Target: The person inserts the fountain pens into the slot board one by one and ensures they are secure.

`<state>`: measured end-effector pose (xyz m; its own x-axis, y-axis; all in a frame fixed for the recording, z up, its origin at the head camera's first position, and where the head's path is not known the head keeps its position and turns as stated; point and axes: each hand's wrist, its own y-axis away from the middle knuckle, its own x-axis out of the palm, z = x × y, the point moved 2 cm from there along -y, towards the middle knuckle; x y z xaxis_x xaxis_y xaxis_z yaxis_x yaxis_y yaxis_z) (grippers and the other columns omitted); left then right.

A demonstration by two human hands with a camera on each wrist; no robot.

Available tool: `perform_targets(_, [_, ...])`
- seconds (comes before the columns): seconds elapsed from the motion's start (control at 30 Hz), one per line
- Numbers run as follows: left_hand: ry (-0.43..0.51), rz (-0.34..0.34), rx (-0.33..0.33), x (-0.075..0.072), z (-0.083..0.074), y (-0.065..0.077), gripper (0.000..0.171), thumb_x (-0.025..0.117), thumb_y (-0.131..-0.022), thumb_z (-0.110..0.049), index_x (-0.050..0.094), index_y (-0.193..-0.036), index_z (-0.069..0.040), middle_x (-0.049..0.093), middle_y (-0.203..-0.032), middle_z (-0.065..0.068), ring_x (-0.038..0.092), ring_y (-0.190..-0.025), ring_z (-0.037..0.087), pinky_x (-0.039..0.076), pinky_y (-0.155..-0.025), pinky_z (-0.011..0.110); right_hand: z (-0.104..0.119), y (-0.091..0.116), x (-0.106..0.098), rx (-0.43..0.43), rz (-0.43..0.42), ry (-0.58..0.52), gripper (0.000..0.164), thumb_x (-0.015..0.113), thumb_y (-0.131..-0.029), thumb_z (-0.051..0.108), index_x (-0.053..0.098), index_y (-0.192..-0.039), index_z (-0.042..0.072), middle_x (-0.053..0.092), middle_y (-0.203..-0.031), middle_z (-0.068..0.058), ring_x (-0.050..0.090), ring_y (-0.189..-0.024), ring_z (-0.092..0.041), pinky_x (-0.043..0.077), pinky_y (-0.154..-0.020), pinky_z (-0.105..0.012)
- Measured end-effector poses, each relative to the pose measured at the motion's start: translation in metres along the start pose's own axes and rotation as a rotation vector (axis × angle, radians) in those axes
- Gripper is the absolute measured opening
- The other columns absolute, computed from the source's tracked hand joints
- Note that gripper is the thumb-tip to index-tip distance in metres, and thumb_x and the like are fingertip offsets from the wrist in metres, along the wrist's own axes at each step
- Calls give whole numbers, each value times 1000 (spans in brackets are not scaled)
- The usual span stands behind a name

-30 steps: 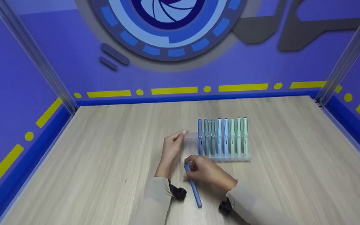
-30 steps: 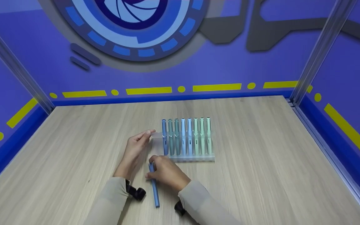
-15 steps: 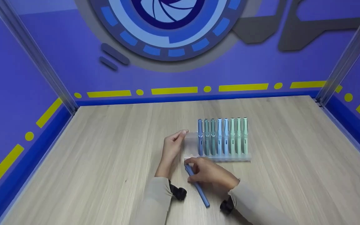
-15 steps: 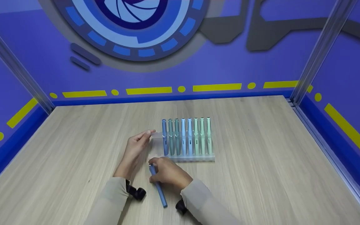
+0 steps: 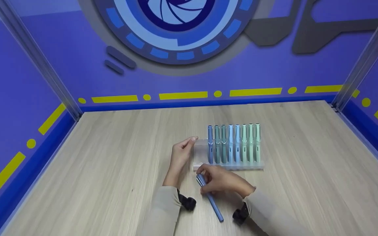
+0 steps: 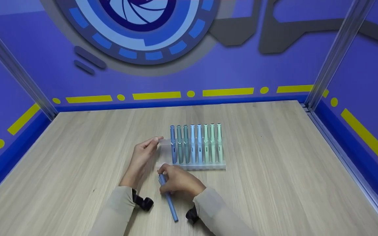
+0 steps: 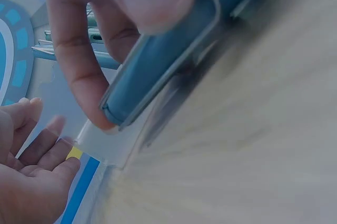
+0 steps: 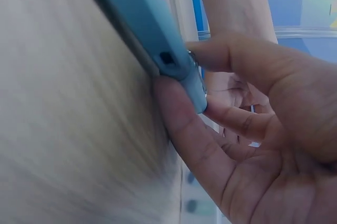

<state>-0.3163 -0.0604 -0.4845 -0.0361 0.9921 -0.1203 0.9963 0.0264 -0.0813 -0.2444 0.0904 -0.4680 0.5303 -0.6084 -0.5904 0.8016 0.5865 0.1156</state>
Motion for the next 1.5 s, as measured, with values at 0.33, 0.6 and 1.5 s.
perform_targets(0.33, [44, -5, 3, 1, -1, 1, 35, 58, -96, -29, 68, -117, -2, 65, -125, 13, 55, -126, 26, 41, -111, 39, -8, 3, -5, -5, 6, -101, 49, 78, -73, 10, 56, -117, 5, 62, -87, -9, 58, -71, -14, 53, -61, -24])
perform_targets(0.6, [34, -6, -6, 1, 0, 1, 35, 57, -97, -30, 68, -118, -3, 65, -125, 12, 55, -126, 25, 41, -111, 38, -15, 6, -9, 0, 41, -144, 52, 74, -79, 11, 58, -128, 11, 62, -90, -6, 58, -70, -13, 52, -59, -25])
perform_targets(1.5, [83, -1, -29, 1, -1, 3, 34, 58, -97, -28, 68, -117, -4, 64, -128, 11, 53, -128, 25, 40, -112, 40, -8, 13, -41, -14, -5, -358, 46, 69, -86, 7, 54, -130, 7, 59, -106, -15, 67, -81, -21, 62, -71, -40])
